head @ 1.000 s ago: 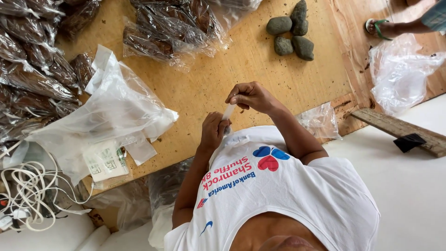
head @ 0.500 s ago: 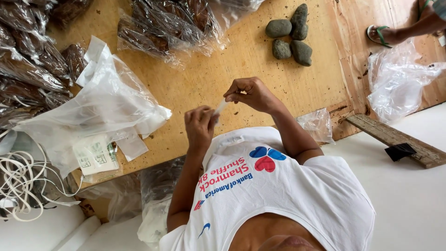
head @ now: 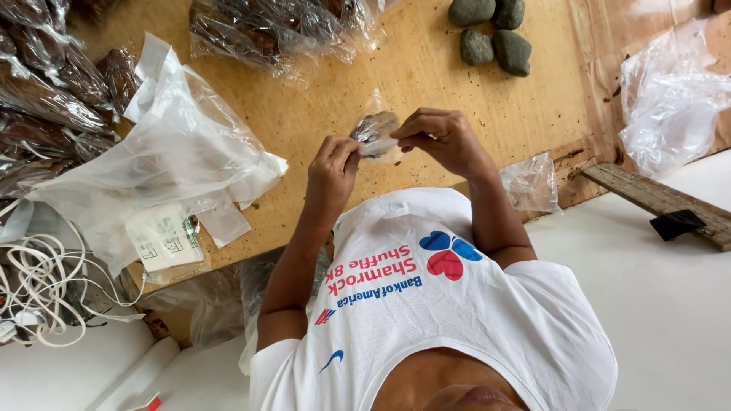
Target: Manually packaging small dried items into individual plastic bags and sealing them.
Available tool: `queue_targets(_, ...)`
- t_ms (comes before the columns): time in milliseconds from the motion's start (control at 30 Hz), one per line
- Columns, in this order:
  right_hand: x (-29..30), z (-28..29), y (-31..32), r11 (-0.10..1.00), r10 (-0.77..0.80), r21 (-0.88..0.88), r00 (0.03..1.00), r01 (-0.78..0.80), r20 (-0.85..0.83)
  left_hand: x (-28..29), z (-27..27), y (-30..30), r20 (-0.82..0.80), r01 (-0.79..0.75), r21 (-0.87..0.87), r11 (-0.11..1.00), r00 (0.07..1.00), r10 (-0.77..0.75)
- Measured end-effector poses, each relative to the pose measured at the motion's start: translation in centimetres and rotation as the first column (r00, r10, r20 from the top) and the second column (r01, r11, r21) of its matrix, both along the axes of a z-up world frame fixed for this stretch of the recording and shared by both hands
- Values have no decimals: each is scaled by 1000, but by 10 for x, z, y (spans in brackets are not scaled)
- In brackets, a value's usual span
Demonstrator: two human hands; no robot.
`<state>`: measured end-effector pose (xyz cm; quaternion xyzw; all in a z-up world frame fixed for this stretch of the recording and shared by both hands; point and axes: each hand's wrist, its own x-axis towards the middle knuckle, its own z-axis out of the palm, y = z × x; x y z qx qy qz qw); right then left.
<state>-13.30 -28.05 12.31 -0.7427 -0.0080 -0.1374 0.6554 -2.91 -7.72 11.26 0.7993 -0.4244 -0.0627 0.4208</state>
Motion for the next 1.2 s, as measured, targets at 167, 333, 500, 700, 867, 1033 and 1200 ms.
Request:
queue_targets(167, -5, -7, -15, 1000, 5, -31, 997, -2, 82, 13, 18, -1, -8, 168, -22, 986, 986, -168)
queue_targets(333, 19, -54, -17, 968, 102, 198, 960, -157, 261, 20, 16, -3, -590, 187, -381, 906, 705, -394)
queue_targets(500, 49, -49, 34, 918, -52, 394, 968, -50, 245, 16, -38, -19, -854, -400, -486, 777, 404, -326)
queue_targets(700, 51, -63, 56, 967, -201, -95, 935, 237, 291, 6, -49, -19, -625, -537, -345, 770, 743, 238)
queue_targets(867, 52, -69, 58, 848, -129, -382, 842, 367, 524, 16, -43, -14, -106, -370, -397, 840, 927, 359)
queue_targets(1033, 48, -47, 58, 813, -18, -468, 818, 346, 575, 28, -42, 0, 54, -112, -333, 936, 989, 138)
queue_targets(1200, 44, -39, 61, 826, 13, -441, 772, 350, 636, 32, -28, 12, -46, -7, -351, 936, 999, -10)
